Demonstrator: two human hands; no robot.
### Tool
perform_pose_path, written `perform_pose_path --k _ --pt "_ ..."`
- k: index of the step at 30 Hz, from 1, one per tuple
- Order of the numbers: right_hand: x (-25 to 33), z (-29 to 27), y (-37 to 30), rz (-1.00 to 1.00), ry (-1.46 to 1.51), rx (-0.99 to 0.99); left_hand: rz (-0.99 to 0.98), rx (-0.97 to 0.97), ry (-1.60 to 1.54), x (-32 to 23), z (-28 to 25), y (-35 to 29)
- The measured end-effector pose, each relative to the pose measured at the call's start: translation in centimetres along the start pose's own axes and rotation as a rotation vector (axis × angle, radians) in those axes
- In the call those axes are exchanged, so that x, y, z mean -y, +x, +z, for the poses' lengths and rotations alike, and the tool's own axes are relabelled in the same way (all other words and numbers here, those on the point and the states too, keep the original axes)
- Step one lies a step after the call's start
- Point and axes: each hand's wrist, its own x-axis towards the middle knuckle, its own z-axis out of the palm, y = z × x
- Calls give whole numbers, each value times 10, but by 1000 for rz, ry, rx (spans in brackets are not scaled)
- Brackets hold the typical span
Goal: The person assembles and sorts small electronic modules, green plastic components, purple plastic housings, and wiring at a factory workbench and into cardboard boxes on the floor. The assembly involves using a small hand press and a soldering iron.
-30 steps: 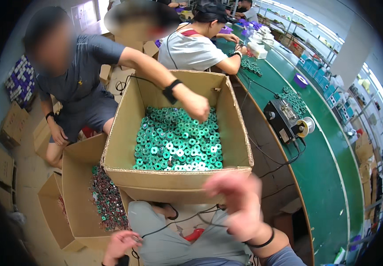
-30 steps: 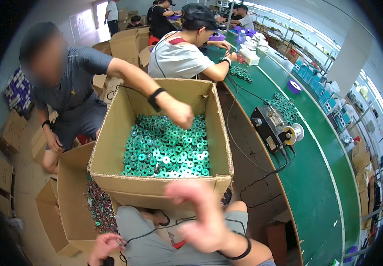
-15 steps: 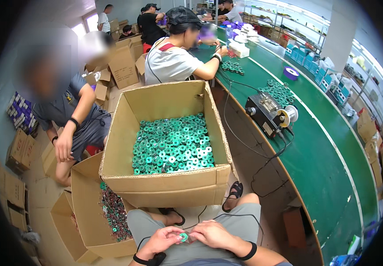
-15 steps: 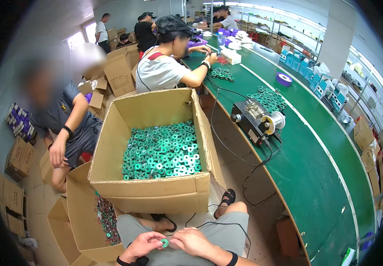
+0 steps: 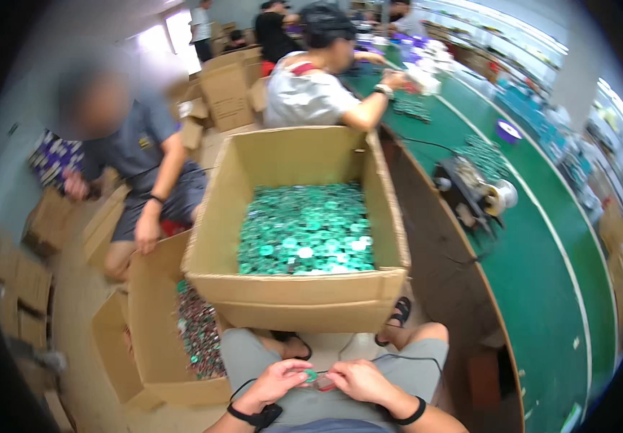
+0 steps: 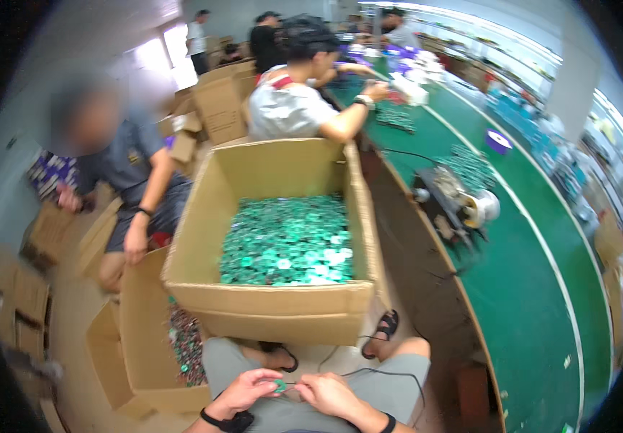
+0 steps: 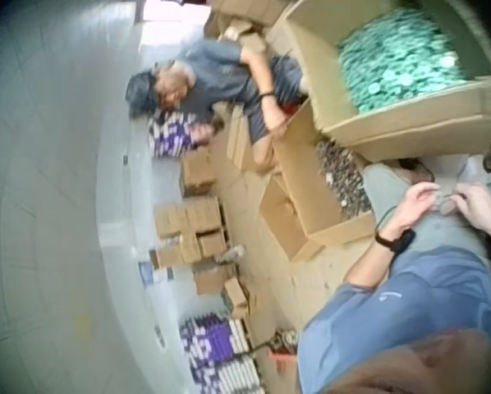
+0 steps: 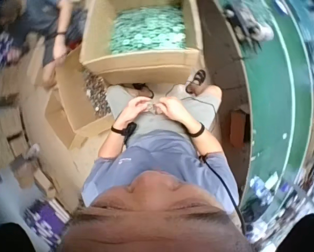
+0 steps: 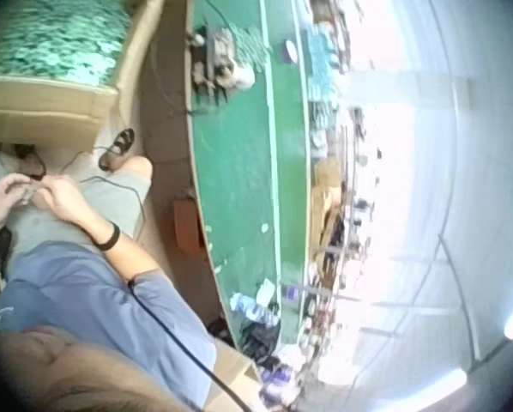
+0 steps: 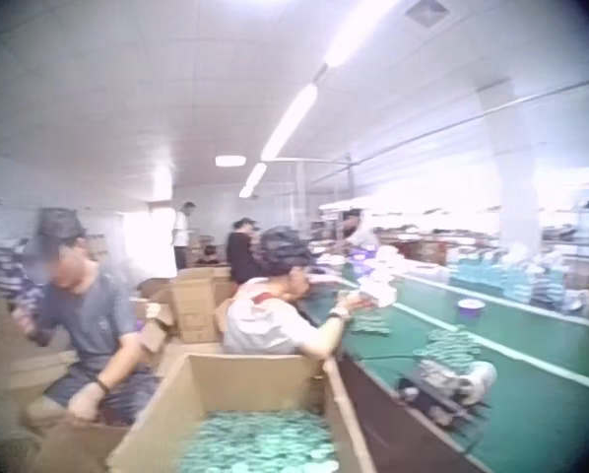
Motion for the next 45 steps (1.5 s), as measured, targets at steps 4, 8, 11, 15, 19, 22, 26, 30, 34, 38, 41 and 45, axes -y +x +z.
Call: perform_pose_path --k 4,8,11,15,19,22,26,30,34,38,41,45 --pt "2 -3 -12 113 -24 6 60 149 60 8 -1 15" --pt "32 -8 -1 267 173 119 45 185 70 7 -3 8" --pt "32 -10 5 321 274 150 219 182 118 2 -6 10" --pt "37 -15 23 190 228 171 189 34 123 -30 -2 -6" --pt "33 -11 28 178 309 138 275 44 221 -38 -6 1" --pt "32 -7 27 227 379 93 327 62 215 -40 -5 3" --pt "32 -6 27 174 335 108 367 8 227 -33 -11 4" --pt "35 -5 32 37 315 185 425 -97 296 -36 -8 -6" --pt "31 -2 25 237 444 287 404 -41 503 -36 3 -11" --pt "31 -3 20 244 278 278 450 24 616 -24 -1 -10" --pt "24 4 12 307 345 237 440 9 649 -23 2 -13" --pt "17 5 8 318 447 168 190 133 326 -19 7 -9"
